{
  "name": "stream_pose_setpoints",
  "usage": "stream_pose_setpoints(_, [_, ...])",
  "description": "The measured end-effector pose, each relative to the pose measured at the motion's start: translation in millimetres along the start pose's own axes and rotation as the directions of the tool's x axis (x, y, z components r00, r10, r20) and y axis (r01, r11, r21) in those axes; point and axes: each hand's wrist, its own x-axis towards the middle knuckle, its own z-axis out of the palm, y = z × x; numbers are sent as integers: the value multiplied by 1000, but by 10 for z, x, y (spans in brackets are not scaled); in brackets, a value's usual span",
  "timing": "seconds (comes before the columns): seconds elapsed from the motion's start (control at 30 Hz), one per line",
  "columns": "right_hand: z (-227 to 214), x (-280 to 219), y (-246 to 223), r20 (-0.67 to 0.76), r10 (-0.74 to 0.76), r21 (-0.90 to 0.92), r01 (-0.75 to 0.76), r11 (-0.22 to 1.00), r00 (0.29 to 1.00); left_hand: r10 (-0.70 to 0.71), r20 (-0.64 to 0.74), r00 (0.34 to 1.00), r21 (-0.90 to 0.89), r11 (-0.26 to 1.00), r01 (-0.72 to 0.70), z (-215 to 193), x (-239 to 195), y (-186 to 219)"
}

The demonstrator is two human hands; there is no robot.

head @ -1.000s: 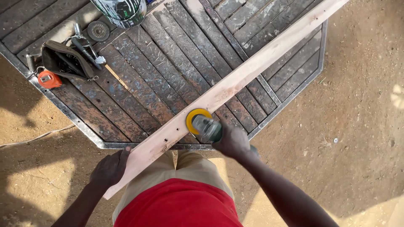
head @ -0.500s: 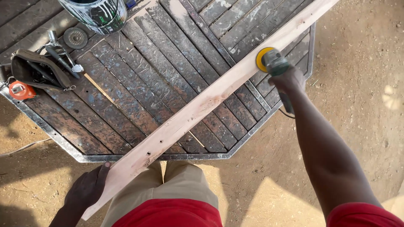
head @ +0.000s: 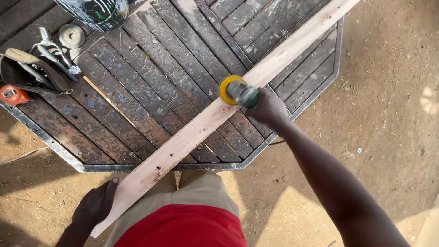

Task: Sanding a wooden plank with an angle grinder, marking it with a pen, and moving it to a storage area.

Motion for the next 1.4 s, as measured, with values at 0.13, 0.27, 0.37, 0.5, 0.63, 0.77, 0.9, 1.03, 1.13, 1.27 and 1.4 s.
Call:
stream_pose_setpoints(0.13, [-301,903,913,-192,188,120,-167,979,963,-81,112,990,18,997,79,148,-137,65])
stream_pose_setpoints(0.27, [-365,929,1162,-246,245,13,-249,968,938,-251,291,923,-83,955,286,84,-37,125])
stream_pose_setpoints(0.37, [-133,115,575,-136,177,89,-166,982,975,-472,614,632,-149,717,681,7,82,186])
stream_pose_setpoints(0.5, [598,-825,-54,172,-56,44,49,998,984,-42,34,999,30,999,41,186,-103,115])
stream_pose_setpoints(0.63, [1202,-1371,-355,279,-299,-44,323,945,913,7,-21,1000,-3,1000,-7,236,-117,52])
stream_pose_setpoints(0.77, [1144,-1275,-286,200,-233,1,237,971,952,-497,419,760,-192,770,609,-378,617,284])
stream_pose_setpoints(0.9, [758,-984,21,-57,-19,85,24,996,998,-607,691,393,-145,416,898,-548,760,325])
stream_pose_setpoints(1.03, [779,-292,585,-210,54,0,-55,998,976,-662,694,281,23,411,911,-203,841,273])
stream_pose_setpoints(1.13, [837,-96,704,-267,19,-50,-33,998,964,-708,651,274,122,453,883,6,548,381])
stream_pose_setpoints(1.27, [999,-387,324,-285,-4,-38,-7,999,959,-812,180,556,117,579,807,-247,375,562])
stream_pose_setpoints(1.4, [1560,-760,-134,-112,-78,-108,66,992,991,-966,242,88,-74,72,995,-193,-10,551])
